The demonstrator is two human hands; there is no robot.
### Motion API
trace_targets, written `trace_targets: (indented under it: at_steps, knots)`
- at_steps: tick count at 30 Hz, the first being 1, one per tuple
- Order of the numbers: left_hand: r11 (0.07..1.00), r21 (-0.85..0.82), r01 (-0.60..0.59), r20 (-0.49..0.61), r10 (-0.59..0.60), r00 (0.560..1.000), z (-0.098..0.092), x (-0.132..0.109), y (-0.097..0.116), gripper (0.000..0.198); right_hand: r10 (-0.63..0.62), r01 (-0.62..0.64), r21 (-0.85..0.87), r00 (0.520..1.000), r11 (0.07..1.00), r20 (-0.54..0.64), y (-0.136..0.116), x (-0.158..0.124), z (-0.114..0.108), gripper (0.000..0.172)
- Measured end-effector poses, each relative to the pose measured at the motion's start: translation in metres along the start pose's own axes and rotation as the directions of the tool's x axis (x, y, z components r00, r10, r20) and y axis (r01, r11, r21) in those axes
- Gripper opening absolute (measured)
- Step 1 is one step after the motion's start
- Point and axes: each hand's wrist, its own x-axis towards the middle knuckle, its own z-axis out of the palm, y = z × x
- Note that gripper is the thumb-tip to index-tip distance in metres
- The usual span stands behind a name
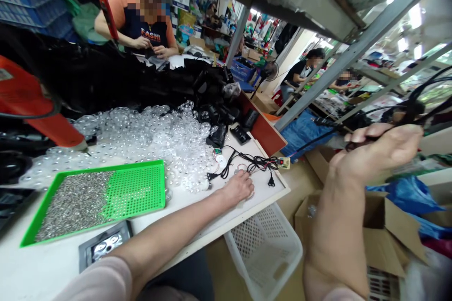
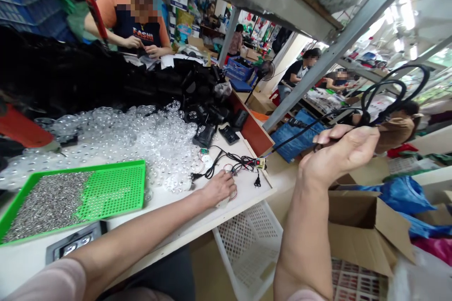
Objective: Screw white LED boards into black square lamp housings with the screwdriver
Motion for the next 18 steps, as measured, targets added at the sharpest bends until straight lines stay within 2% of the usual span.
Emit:
trace_targets:
  at_steps: [3, 5, 7, 9, 11, 13, 16, 18]
  knots:
    - [0.998, -0.045, 0.034, -0.046, -0.036, 0.998, -0.008, -0.005, -0.014, 0.021, -0.025, 0.025, 0.02, 1.0, 0.999, 0.013, 0.012, 0.008, -0.006, 0.022]
    - [0.989, -0.083, 0.12, -0.11, -0.129, 0.985, -0.014, -0.012, -0.023, 0.026, 0.008, -0.006, -0.029, 0.998, 1.0, 0.068, 0.02, 0.01, -0.01, 0.021]
    - [0.959, -0.117, 0.259, -0.168, -0.277, 0.946, -0.017, -0.019, -0.031, 0.03, 0.085, -0.074, -0.094, 0.989, 0.993, 0.117, 0.024, 0.009, -0.013, 0.021]
    - [0.912, -0.141, 0.385, -0.19, -0.407, 0.893, -0.015, -0.023, -0.039, 0.032, 0.136, -0.128, -0.099, 0.987, 0.987, 0.084, 0.02, 0.008, -0.012, 0.021]
    - [0.876, -0.148, 0.46, -0.183, -0.481, 0.857, -0.012, -0.025, -0.046, 0.03, 0.125, -0.126, -0.036, 0.992, 0.991, -0.012, 0.01, 0.008, -0.007, 0.022]
    - [0.86, -0.14, 0.491, -0.161, -0.509, 0.846, -0.009, -0.026, -0.052, 0.029, 0.104, -0.101, 0.037, 0.991, 0.994, -0.081, -0.002, 0.011, 0.0, 0.022]
    - [0.855, -0.125, 0.503, -0.102, -0.515, 0.851, -0.007, -0.029, -0.059, 0.026, 0.115, -0.107, 0.088, 0.99, 0.99, -0.086, -0.017, 0.017, 0.016, 0.022]
    - [0.846, -0.129, 0.517, -0.074, -0.528, 0.846, -0.01, -0.031, -0.058, 0.031, 0.127, -0.116, 0.115, 0.988, 0.987, -0.089, -0.023, 0.021, 0.027, 0.024]
